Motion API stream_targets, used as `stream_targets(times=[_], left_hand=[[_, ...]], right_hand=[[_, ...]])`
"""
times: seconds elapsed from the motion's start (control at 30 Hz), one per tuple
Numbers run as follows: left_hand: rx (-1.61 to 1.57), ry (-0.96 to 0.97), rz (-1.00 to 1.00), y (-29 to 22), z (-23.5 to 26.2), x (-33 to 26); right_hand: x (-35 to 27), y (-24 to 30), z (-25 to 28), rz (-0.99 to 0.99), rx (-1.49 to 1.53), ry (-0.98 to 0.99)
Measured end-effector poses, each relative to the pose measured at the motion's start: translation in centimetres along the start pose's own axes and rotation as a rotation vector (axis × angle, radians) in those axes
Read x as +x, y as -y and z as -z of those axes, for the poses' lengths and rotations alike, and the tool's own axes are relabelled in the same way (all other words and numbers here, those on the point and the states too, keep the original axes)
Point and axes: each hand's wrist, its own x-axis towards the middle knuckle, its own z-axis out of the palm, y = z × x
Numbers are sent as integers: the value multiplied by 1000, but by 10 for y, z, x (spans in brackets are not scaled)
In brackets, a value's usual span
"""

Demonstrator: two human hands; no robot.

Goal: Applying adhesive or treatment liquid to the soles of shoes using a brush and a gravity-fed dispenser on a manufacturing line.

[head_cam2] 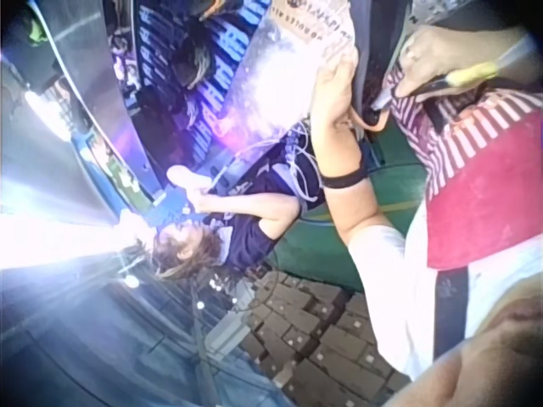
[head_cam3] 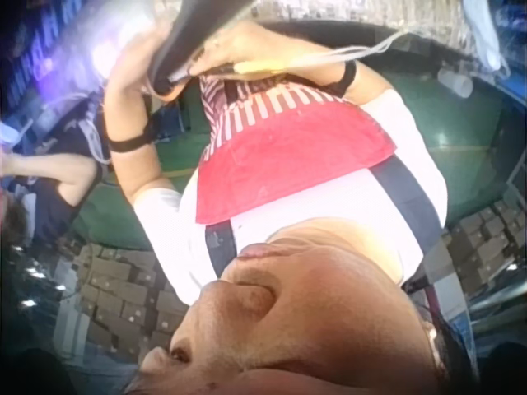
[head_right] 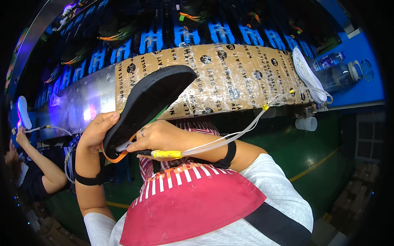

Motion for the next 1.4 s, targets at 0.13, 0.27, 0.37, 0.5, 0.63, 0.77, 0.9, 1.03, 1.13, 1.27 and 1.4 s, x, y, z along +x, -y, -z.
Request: stream_targets(times=[0.13,0.27,0.37,0.5,0.63,0.77,0.9,1.03,1.13,1.27,1.4], left_hand=[[-215,-142,-73,15,2,4],[-587,-330,-306,35,4,20],[-603,-404,-865,45,2,29],[-1046,-133,-1025,50,8,23],[-1381,-25,-690,75,-2,20],[-1279,141,-662,108,-27,21],[-1432,174,-436,120,-51,22],[-1201,-43,-397,114,-65,25],[-1219,125,-576,109,-73,31],[-1182,161,-572,103,-79,38],[-1249,65,-443,101,-88,38]], right_hand=[[-3,0,12,-40,109,96],[-10,5,46,-384,399,-10],[-7,6,58,-422,472,-298],[-5,8,64,-501,445,-496],[-10,10,66,-560,446,-526],[-6,6,61,-612,490,-560],[2,4,51,-650,507,-562],[11,6,44,-582,392,-504],[20,8,38,-612,425,-557],[36,-1,29,-575,234,-738],[47,-19,25,-361,-124,-835]])
